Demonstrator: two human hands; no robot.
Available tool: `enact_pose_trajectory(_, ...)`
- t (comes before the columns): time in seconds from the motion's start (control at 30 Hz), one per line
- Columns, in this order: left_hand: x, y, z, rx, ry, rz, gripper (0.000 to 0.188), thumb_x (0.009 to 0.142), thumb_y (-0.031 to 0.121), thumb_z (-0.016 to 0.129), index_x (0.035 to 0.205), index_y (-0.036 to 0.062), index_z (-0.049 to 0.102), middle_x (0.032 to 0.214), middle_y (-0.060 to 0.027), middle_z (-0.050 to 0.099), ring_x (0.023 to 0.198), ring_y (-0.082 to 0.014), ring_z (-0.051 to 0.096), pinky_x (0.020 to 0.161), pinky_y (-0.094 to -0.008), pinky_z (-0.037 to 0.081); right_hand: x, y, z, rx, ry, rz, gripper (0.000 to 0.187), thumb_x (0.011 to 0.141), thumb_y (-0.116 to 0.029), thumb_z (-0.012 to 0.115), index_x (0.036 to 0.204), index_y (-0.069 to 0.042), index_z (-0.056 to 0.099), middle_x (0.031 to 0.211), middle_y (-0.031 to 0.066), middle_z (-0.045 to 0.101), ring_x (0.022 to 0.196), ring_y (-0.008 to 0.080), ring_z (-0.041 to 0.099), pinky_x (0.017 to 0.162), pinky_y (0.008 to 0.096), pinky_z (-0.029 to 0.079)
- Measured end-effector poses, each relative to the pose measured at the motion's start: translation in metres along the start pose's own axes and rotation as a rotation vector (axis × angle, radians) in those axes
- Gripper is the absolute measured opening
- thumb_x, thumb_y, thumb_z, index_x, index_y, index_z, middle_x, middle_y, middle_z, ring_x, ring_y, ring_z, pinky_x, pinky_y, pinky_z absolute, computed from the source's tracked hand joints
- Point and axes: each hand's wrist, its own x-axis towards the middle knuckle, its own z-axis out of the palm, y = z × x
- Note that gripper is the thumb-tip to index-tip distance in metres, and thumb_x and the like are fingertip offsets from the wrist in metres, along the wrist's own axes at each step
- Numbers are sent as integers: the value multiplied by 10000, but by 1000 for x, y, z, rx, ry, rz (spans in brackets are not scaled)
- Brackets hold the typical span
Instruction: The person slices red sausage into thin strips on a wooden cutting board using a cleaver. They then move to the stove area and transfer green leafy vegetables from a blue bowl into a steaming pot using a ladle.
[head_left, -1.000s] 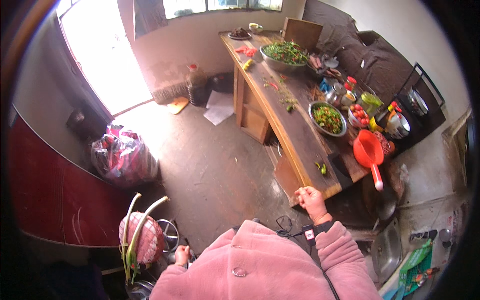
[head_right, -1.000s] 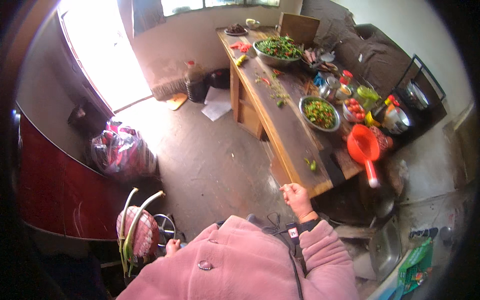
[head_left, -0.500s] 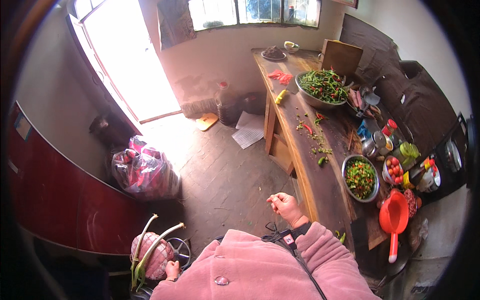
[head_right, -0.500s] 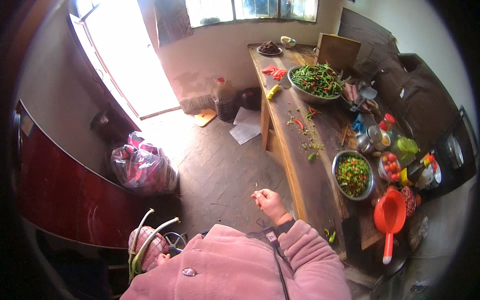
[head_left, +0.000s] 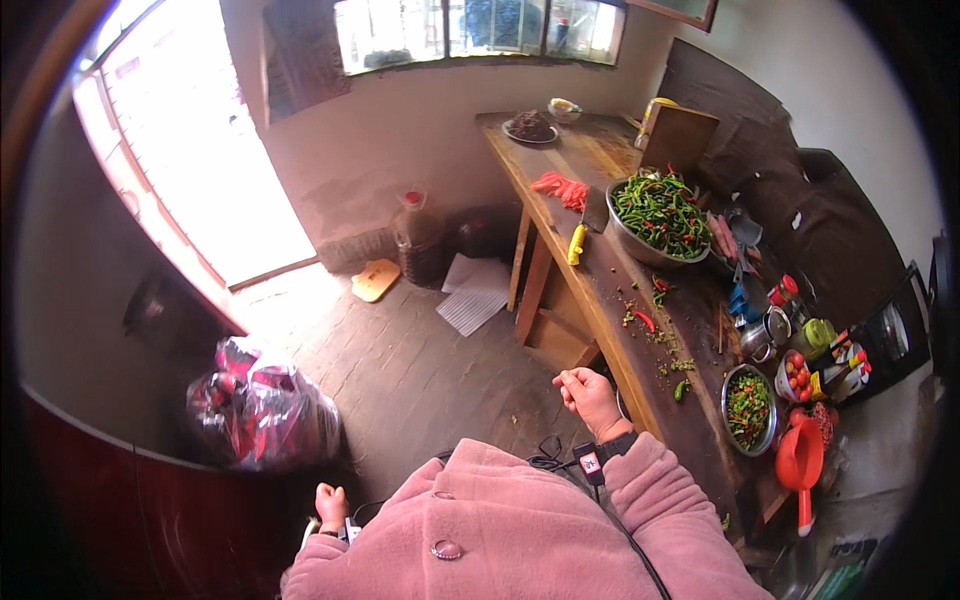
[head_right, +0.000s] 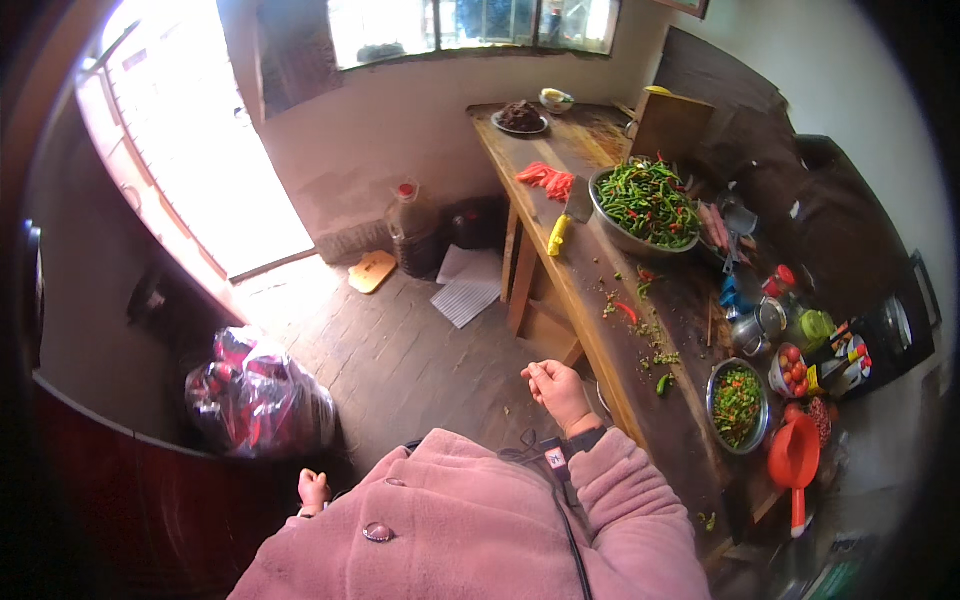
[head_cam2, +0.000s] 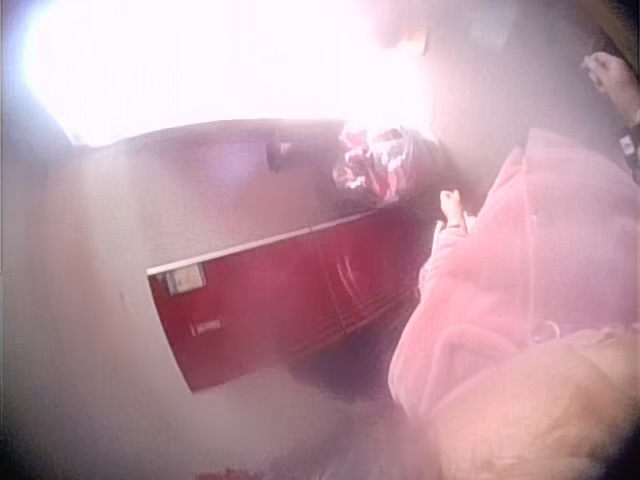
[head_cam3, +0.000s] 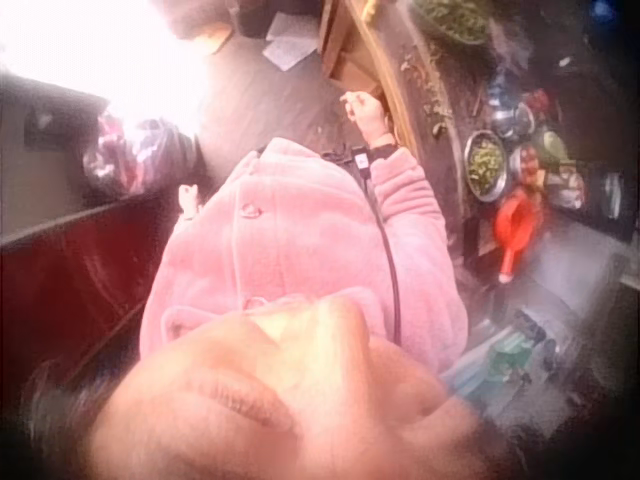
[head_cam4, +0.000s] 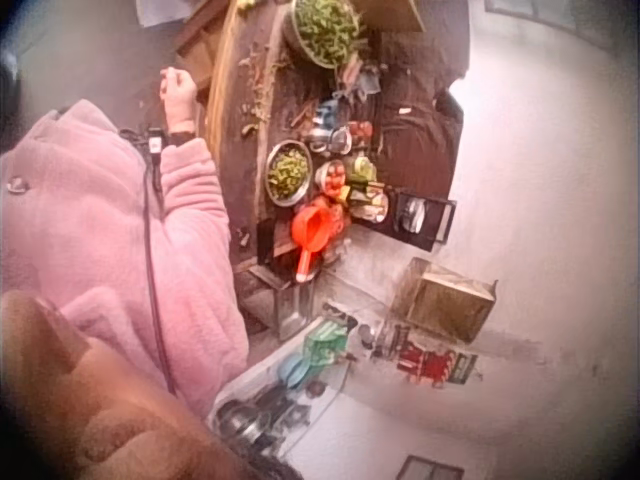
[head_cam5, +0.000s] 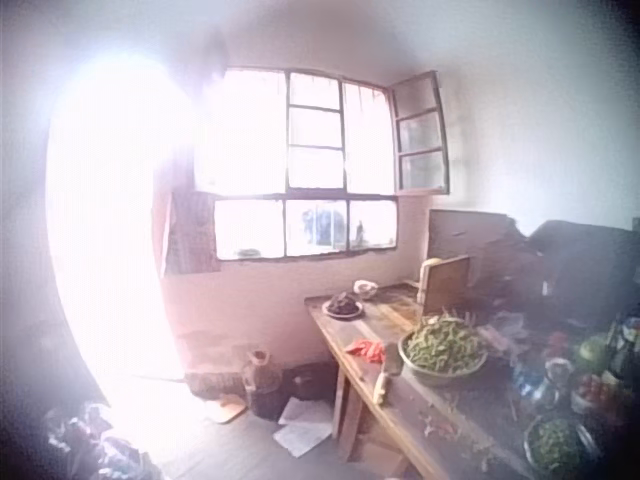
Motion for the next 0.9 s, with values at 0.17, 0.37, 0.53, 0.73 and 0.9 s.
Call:
enact_pose_trajectory(0.17, 119, 130, 57, -2, -127, 348, 278, 833, 143, 696, 713, 56, 461, 603, -68, 451, 562, -193, 428, 555, -362, 415, 44, -14, 3, -9, 116, 12, 224, 1012, -201, 560, 913, -20, 649, 682, -28, 566, 557, 34, 484, 513, 187, 402)
enact_pose_trajectory(0.37, 188, 271, 162, -355, -464, 327, 348, 886, 110, 713, 703, 99, 418, 579, 29, 433, 495, -78, 407, 447, -273, 361, 121, -20, -26, 75, 199, 6, 195, 1003, -160, 560, 944, 1, 651, 694, -19, 569, 562, 36, 494, 508, 180, 404)
enact_pose_trajectory(0.53, 223, 360, 209, -216, -611, 283, 334, 884, 75, 695, 697, 105, 419, 568, 28, 440, 475, -84, 452, 435, -267, 383, 184, -35, -37, 88, 212, -36, 178, 988, -162, 589, 951, -2, 655, 692, -15, 585, 568, 43, 510, 516, 199, 420)
enact_pose_trajectory(0.73, 264, 458, 277, -110, -655, 472, 282, 876, 79, 691, 751, 64, 439, 589, -20, 457, 505, -116, 496, 479, -289, 427, 203, -51, -66, 33, 279, -33, 135, 981, -154, 604, 973, -25, 642, 729, -22, 598, 618, 36, 533, 540, 198, 435)
enact_pose_trajectory(0.9, 270, 545, 362, -100, -815, 769, 252, 848, 76, 718, 823, 49, 469, 659, -47, 480, 610, -142, 454, 566, -298, 420, 200, -54, -82, 50, 390, -26, 126, 965, -106, 620, 1029, 2, 616, 817, -2, 635, 671, 62, 575, 602, 220, 485)
